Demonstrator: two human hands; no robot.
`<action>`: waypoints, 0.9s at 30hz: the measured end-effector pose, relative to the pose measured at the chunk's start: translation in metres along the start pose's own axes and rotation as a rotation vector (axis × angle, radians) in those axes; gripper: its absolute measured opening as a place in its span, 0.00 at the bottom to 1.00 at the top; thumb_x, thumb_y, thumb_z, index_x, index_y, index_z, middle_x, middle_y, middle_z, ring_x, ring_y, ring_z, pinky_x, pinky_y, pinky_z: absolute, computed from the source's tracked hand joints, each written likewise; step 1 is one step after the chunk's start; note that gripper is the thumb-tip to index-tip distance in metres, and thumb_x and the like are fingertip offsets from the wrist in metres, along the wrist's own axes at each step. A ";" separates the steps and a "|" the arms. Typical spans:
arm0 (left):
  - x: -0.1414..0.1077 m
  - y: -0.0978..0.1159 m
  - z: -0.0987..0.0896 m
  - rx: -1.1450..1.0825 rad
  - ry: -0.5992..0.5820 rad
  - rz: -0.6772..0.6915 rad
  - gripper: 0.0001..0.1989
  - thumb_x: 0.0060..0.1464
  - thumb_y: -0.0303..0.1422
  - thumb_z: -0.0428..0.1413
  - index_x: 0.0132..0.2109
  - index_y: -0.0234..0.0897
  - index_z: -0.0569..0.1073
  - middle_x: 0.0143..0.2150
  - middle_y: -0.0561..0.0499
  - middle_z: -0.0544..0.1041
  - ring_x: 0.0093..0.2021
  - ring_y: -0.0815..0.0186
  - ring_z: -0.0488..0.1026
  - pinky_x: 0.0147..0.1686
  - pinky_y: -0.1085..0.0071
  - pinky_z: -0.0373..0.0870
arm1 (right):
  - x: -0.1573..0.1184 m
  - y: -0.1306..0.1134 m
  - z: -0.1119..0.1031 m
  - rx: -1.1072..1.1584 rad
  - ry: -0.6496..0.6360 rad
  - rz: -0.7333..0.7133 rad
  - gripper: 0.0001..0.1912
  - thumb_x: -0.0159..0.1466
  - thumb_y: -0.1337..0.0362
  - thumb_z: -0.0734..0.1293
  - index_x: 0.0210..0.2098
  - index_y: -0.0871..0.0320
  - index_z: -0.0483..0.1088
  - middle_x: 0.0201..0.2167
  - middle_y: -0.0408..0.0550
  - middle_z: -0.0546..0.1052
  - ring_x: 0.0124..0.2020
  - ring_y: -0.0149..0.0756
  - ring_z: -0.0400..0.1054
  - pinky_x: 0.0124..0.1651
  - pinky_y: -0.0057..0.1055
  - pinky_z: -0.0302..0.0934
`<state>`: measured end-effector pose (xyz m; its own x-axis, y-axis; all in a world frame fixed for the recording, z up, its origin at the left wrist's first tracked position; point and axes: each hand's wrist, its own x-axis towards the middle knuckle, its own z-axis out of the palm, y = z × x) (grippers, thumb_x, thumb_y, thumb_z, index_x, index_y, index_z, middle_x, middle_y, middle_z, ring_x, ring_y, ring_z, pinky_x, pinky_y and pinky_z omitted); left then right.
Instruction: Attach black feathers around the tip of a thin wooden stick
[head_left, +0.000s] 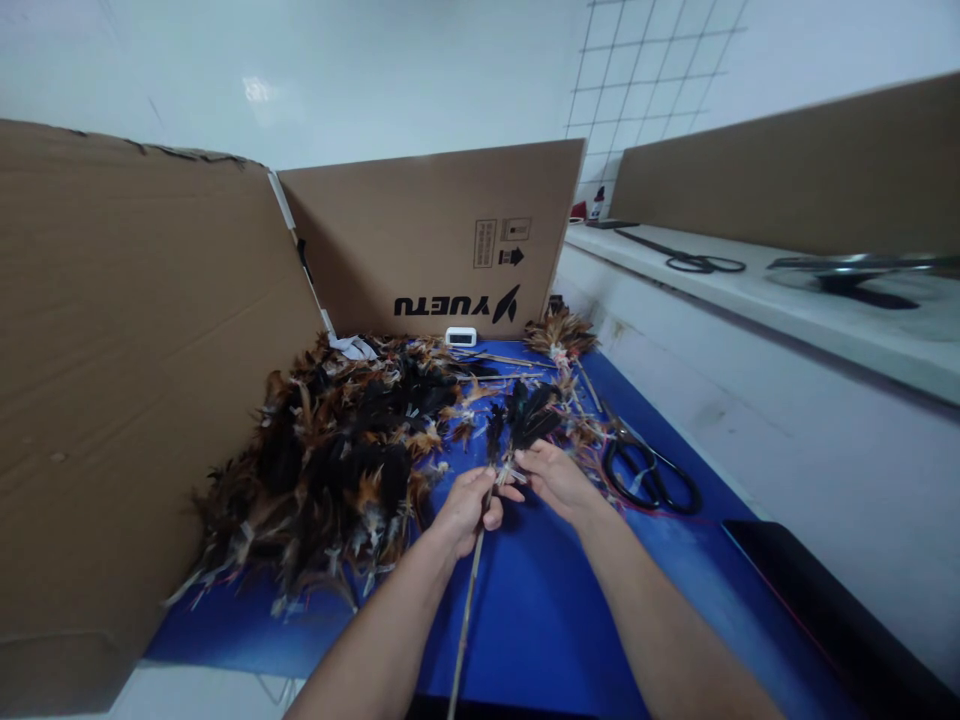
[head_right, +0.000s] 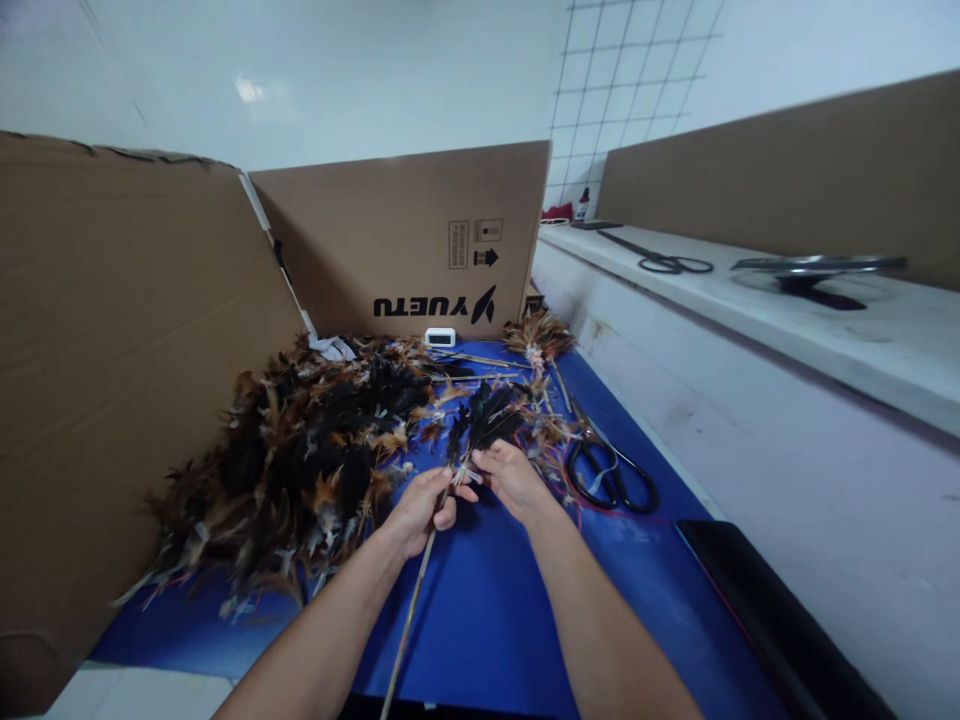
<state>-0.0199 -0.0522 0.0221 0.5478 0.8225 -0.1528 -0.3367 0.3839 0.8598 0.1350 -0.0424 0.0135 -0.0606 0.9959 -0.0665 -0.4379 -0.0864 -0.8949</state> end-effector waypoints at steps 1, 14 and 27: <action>0.000 -0.001 -0.001 0.000 -0.009 -0.004 0.19 0.51 0.43 0.50 0.38 0.28 0.68 0.29 0.43 0.74 0.11 0.80 0.53 0.13 0.78 0.46 | 0.001 0.001 -0.001 0.004 0.003 0.006 0.13 0.49 0.63 0.72 0.25 0.59 0.62 0.22 0.42 0.73 0.24 0.30 0.66 0.28 0.29 0.56; -0.002 0.001 -0.001 -0.011 -0.096 -0.053 0.18 0.52 0.42 0.49 0.39 0.29 0.69 0.23 0.52 0.68 0.11 0.81 0.52 0.13 0.79 0.45 | 0.001 0.004 0.001 0.055 -0.115 0.035 0.09 0.50 0.65 0.71 0.27 0.60 0.67 0.21 0.40 0.70 0.21 0.25 0.61 0.26 0.26 0.54; -0.006 0.004 0.005 0.078 -0.016 -0.023 0.15 0.51 0.43 0.49 0.34 0.34 0.63 0.20 0.59 0.59 0.11 0.81 0.50 0.11 0.80 0.43 | 0.000 0.004 0.004 -0.150 0.048 0.027 0.13 0.50 0.59 0.70 0.27 0.59 0.65 0.20 0.41 0.70 0.21 0.27 0.63 0.23 0.25 0.54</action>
<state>-0.0209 -0.0582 0.0286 0.5675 0.8065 -0.1658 -0.2634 0.3686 0.8915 0.1297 -0.0423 0.0112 -0.0257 0.9937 -0.1094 -0.2976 -0.1120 -0.9481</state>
